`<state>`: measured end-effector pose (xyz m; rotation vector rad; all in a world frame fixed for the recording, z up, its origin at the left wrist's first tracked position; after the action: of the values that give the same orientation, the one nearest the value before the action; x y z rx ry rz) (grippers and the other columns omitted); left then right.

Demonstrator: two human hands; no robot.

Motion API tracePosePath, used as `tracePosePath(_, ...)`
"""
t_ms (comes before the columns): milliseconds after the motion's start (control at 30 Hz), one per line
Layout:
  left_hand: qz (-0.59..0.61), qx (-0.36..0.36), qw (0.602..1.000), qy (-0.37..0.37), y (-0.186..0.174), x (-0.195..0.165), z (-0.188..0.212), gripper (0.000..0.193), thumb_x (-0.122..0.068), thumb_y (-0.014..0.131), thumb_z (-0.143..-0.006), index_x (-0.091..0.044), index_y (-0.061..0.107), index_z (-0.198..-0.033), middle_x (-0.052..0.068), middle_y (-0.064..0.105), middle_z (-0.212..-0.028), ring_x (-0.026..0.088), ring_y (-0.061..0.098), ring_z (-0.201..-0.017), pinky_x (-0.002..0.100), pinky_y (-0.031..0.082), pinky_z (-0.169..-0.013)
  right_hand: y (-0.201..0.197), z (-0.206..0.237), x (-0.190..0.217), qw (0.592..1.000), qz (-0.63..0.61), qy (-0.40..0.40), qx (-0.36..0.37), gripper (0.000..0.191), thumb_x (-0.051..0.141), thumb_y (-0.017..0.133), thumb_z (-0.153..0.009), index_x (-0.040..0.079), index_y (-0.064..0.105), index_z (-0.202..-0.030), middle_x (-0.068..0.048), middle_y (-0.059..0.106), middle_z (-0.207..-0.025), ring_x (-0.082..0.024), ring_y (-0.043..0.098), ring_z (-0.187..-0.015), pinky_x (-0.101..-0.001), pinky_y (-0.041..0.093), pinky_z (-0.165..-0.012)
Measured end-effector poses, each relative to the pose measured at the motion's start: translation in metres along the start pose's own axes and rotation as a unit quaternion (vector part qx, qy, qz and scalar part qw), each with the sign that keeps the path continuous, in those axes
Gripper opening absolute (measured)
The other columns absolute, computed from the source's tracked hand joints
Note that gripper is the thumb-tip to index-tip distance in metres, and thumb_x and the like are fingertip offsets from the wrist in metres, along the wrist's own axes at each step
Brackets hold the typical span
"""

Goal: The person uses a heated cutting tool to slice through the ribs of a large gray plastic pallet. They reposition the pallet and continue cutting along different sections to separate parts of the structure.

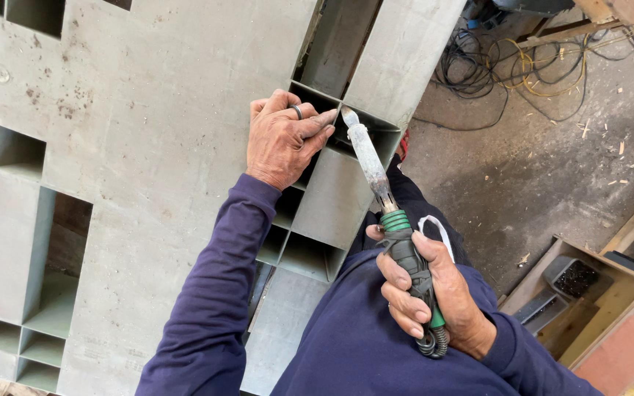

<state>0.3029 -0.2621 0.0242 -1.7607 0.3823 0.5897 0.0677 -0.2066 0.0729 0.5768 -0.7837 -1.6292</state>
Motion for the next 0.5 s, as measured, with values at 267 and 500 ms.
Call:
tracePosePath(267,0.008,0.004,1.000,-0.005,0.0001,0.0004,0.0001,0.025,-0.032,0.076,-0.094,-0.021,0.082,-0.116,-0.011,0.070,-0.092,0.016,0.053,-0.099,0.037,0.034,-0.095,0.0017,0.0003,0.0000,1.000,0.000,0.005,-0.004,0.057,0.041,0.034,-0.108,-0.001,0.032,-0.147,-0.004,0.046,-0.074,-0.009,0.046,-0.042,-0.0264,0.048,-0.034)
tracePosePath(500,0.011,0.003,1.000,0.001,-0.0005,-0.0014,-0.0002,0.025,-0.031,0.076,-0.094,-0.021,0.081,-0.117,-0.011,0.070,-0.093,0.016,0.054,-0.100,0.037,0.034,-0.095,0.0043,0.0000,0.0009,1.000,-0.004,0.009,-0.005,0.056,0.040,0.035,-0.108,-0.001,0.032,-0.146,-0.004,0.047,-0.074,-0.009,0.046,-0.042,-0.0266,0.048,-0.034)
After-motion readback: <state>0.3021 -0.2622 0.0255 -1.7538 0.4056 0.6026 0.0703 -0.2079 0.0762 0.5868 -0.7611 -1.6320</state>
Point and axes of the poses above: each hand's wrist, its own z-axis away from the middle knuckle, its own y-axis out of the palm, x = y × z, the point moved 8 cm from there along -z, towards the middle knuckle
